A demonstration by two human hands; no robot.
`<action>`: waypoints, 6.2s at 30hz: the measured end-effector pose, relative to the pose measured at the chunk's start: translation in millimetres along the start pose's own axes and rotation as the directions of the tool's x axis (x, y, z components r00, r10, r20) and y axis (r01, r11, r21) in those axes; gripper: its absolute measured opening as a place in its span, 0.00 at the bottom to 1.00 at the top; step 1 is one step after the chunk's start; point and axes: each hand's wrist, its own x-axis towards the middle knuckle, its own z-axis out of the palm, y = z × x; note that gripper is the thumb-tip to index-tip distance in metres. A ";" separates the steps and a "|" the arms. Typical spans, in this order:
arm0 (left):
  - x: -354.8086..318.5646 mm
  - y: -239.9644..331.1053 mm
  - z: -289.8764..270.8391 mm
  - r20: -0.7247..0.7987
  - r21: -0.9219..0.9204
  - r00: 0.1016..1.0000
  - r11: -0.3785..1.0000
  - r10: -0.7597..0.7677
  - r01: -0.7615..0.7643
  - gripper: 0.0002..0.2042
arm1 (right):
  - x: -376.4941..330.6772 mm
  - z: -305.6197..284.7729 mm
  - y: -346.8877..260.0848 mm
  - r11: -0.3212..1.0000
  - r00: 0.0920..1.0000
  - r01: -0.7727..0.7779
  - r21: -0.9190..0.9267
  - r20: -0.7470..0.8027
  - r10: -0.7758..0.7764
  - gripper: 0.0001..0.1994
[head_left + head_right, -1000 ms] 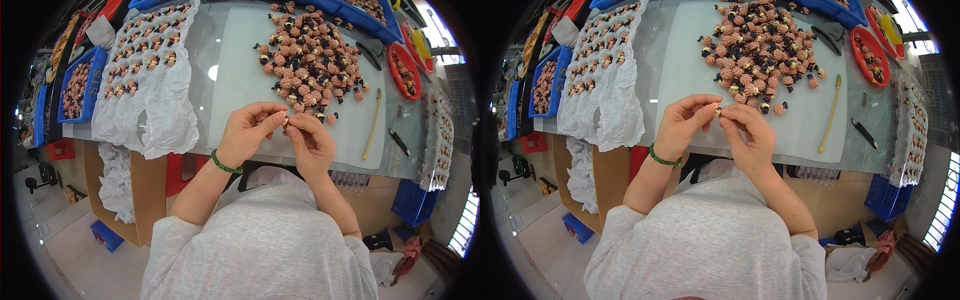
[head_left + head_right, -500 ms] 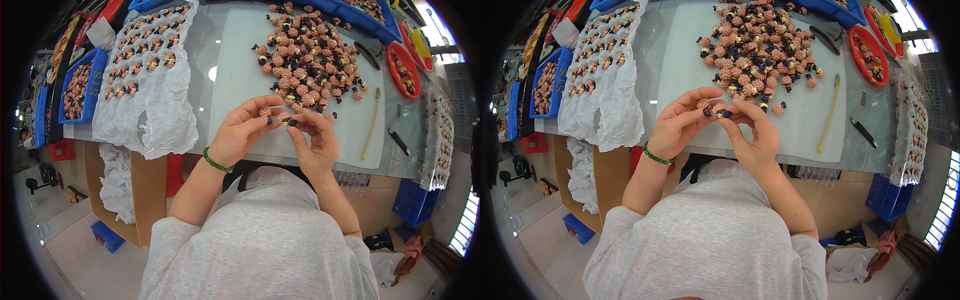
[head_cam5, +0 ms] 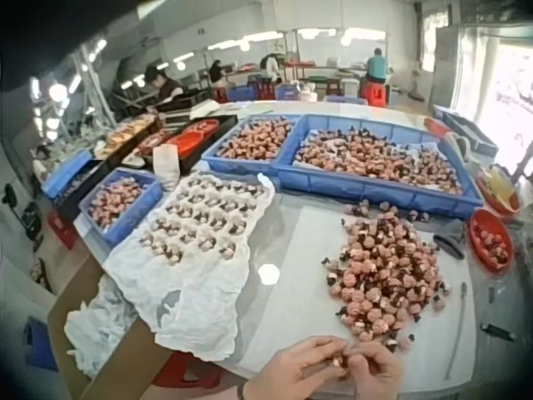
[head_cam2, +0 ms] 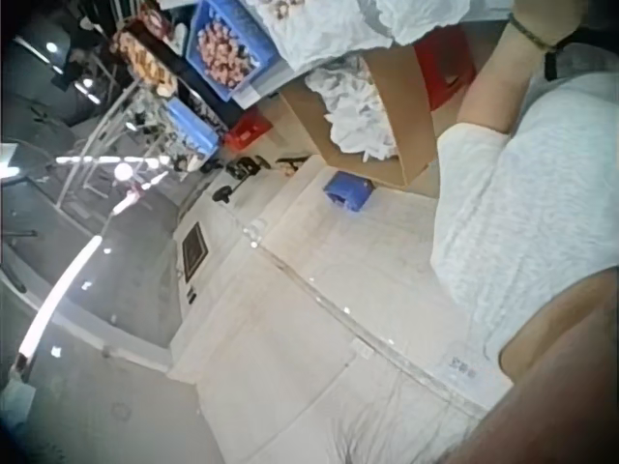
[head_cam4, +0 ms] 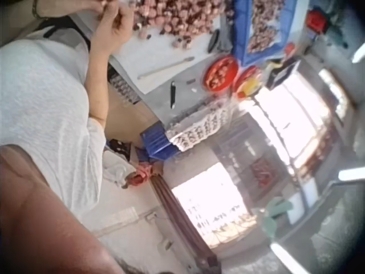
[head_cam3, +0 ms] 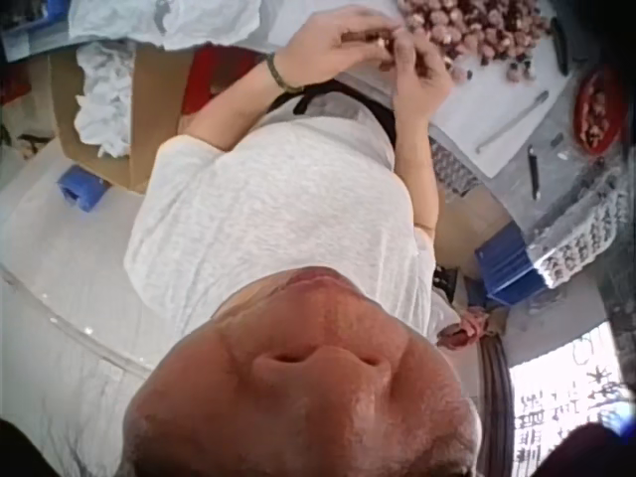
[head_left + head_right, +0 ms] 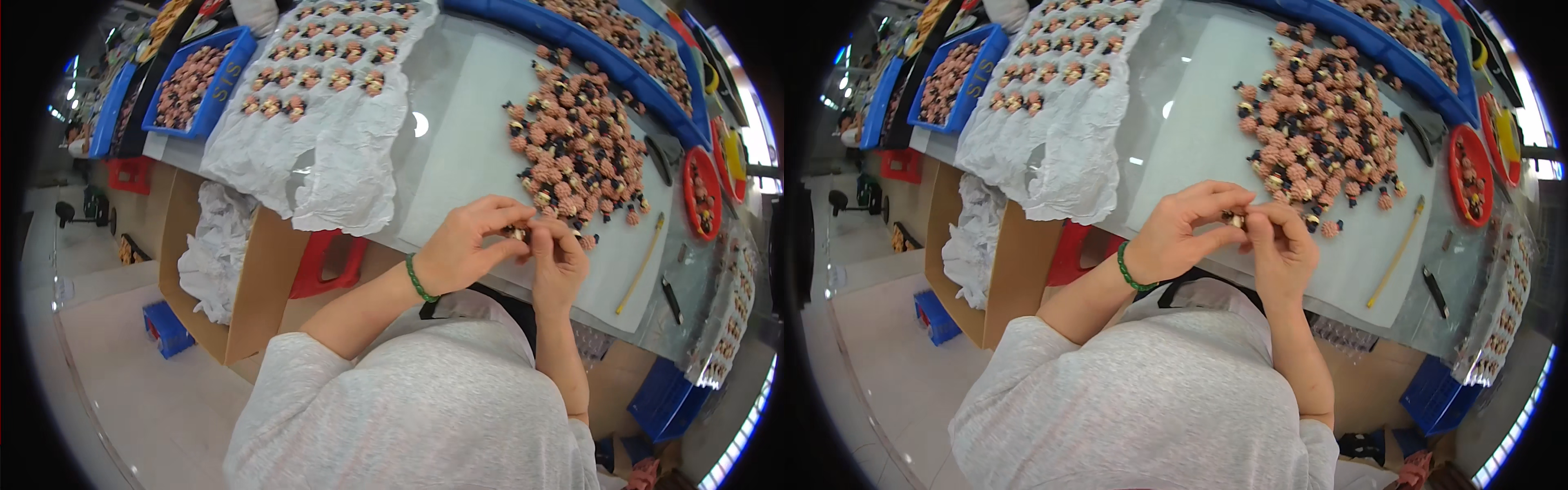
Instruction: Assembling and inspecting small plastic components with black pins at a factory workbench.
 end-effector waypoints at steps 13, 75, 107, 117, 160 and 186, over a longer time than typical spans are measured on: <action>21.1 34.1 -173.4 -0.439 0.880 0.765 0.399 0.471 0.259 0.17 | -10.2 7.0 12.2 0.962 0.993 -0.001 -0.272 0.116 0.034 0.13; 21.0 -16.4 23.7 0.059 -0.387 0.928 0.849 -0.367 0.360 0.11 | -17.2 -39.6 -4.7 0.736 0.873 0.400 -0.546 -0.016 -0.487 0.15; 24.3 -8.9 14.1 0.181 -0.664 0.886 0.611 -0.428 0.431 0.16 | 17.1 -98.4 -66.1 0.983 0.943 0.176 -0.046 -0.281 -0.181 0.20; 22.5 -13.2 13.0 0.197 -0.613 0.888 0.655 -0.415 0.442 0.15 | 10.1 -37.0 -49.5 0.964 0.987 0.158 -0.212 0.053 -0.151 0.14; 22.4 -13.2 11.1 0.116 -0.606 0.941 0.727 -0.319 0.322 0.13 | 23.9 -132.8 -30.6 0.227 0.818 0.311 -0.923 0.138 -0.558 0.08; 23.1 -6.4 33.6 0.196 -0.394 0.927 0.840 -0.320 0.373 0.07 | -16.5 -41.1 -8.0 0.943 0.973 0.212 -0.257 -0.036 -0.229 0.15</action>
